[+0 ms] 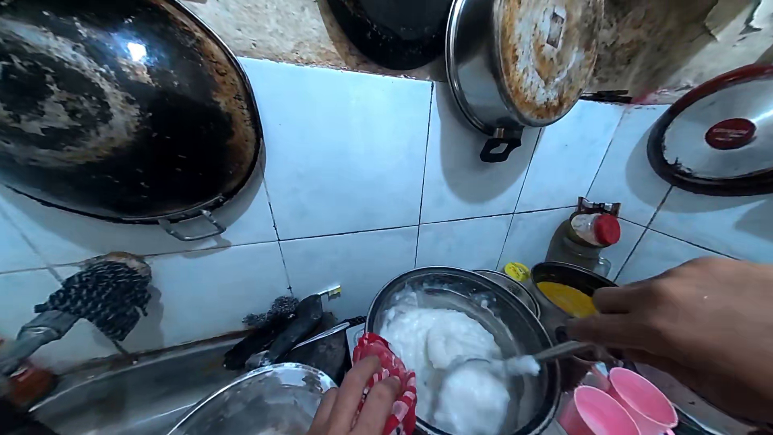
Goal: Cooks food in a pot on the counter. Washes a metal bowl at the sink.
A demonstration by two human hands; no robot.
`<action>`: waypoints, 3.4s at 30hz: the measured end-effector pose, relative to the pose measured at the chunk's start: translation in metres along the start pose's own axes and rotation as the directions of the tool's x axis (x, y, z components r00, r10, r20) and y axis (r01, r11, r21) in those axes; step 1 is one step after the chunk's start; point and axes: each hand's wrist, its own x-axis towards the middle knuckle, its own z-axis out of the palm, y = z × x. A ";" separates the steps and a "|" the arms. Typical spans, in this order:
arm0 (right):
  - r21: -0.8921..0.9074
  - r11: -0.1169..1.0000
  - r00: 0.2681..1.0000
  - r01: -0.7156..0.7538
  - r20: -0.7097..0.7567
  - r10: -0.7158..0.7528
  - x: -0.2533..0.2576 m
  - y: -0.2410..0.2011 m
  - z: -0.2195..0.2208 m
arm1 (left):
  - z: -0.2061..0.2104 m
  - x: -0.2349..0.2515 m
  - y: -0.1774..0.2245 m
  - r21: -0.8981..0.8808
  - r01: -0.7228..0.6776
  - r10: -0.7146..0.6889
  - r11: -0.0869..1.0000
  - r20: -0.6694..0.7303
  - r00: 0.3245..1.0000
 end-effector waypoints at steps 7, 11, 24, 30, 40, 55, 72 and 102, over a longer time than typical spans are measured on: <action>0.091 0.993 0.913 -0.069 0.407 0.026 0.083 -0.008 0.033 | -0.001 0.000 -0.002 0.024 -0.033 0.033 0.999 0.010 0.999; -0.067 0.990 0.972 -0.125 0.191 0.136 0.114 -0.010 0.032 | -0.003 0.000 -0.003 0.032 -0.057 0.056 0.998 0.009 0.998; -0.378 0.924 0.873 0.055 -0.432 -0.229 0.011 -0.019 0.019 | 0.005 -0.002 -0.003 0.024 -0.057 0.059 0.998 -0.076 0.995; -0.180 0.979 0.992 0.101 -0.056 -0.112 0.012 -0.004 0.028 | 0.001 -0.001 -0.002 0.024 -0.047 0.048 0.999 -0.032 0.998; -0.215 0.975 0.989 -0.053 -0.143 0.023 0.139 -0.021 0.038 | -0.001 0.002 -0.003 0.015 -0.050 0.050 0.999 -0.006 0.999; -0.290 0.957 0.978 0.034 -0.185 -0.090 -0.002 -0.009 0.012 | -0.003 0.002 0.002 0.013 -0.028 0.028 1.000 0.024 0.999; -0.357 0.933 0.953 0.048 -0.264 -0.150 0.100 -0.043 0.045 | 0.001 -0.001 0.001 0.065 -0.051 0.054 0.997 -0.040 0.998; -0.120 0.985 0.967 -0.122 -0.239 0.091 0.115 -0.026 0.025 | 0.002 0.001 0.001 0.055 -0.028 0.031 0.998 -0.046 0.998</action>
